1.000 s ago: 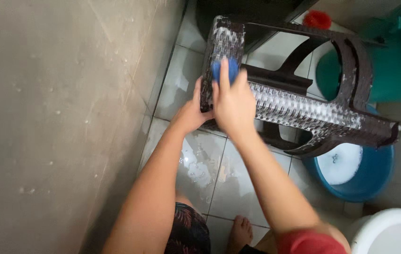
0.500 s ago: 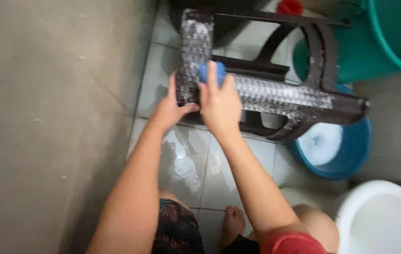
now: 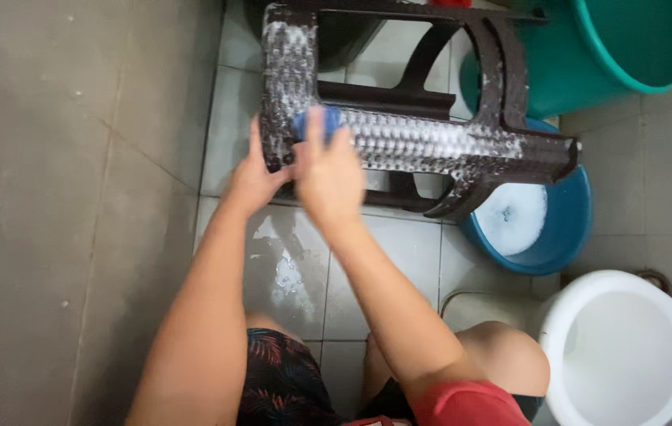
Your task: The person cleans a plastic stool by scrubbing the top and legs with a brush and soapy water.
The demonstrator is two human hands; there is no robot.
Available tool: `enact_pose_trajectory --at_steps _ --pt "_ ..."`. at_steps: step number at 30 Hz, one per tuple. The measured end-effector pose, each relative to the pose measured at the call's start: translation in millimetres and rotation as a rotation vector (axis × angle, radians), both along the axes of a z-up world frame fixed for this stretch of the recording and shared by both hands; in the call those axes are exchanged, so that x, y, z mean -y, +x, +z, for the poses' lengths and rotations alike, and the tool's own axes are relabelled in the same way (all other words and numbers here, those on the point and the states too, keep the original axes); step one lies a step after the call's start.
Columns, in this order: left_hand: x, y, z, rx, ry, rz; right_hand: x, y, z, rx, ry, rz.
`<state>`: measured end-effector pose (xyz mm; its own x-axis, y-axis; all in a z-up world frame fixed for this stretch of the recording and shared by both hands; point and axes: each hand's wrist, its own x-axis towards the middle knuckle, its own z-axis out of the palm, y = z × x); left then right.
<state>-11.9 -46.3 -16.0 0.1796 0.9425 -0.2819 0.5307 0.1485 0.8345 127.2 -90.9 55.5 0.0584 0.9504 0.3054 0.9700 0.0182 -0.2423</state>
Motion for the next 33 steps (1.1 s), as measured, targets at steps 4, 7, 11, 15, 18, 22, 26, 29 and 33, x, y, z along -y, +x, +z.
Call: enact_pose_trajectory --at_steps 4,7,11,15,18,22,26,29,33 --pt "1.0 -2.3 -3.0 0.002 0.041 -0.006 15.5 73.7 -4.3 0.316 0.205 0.001" --pt "-1.5 -3.8 -8.6 0.073 0.088 -0.039 41.3 136.1 8.0 0.209 0.392 -0.219" --pt "-3.8 -2.5 -13.8 0.140 0.086 -0.046 29.1 99.5 -17.6 0.238 0.309 -0.301" --pt "-6.6 -6.1 -17.2 0.225 0.070 -0.107 9.8 0.6 -36.0 0.081 0.323 0.256" --pt "-1.5 -5.7 -9.5 0.213 0.123 -0.091 9.7 11.7 -21.3 0.082 0.347 0.345" --pt "8.7 7.4 34.0 -0.009 0.354 -0.007 27.4 125.4 15.6 0.128 0.304 0.356" --pt "17.4 48.9 77.6 -0.516 0.481 -0.130 51.9 238.0 54.9 0.272 0.291 0.222" --pt "20.9 98.3 101.3 -0.819 0.671 -0.410 61.4 280.2 64.0 0.288 0.294 -0.157" --pt "23.2 184.4 108.0 -0.472 0.751 -0.540 55.0 255.6 37.0 0.276 0.409 -0.028"
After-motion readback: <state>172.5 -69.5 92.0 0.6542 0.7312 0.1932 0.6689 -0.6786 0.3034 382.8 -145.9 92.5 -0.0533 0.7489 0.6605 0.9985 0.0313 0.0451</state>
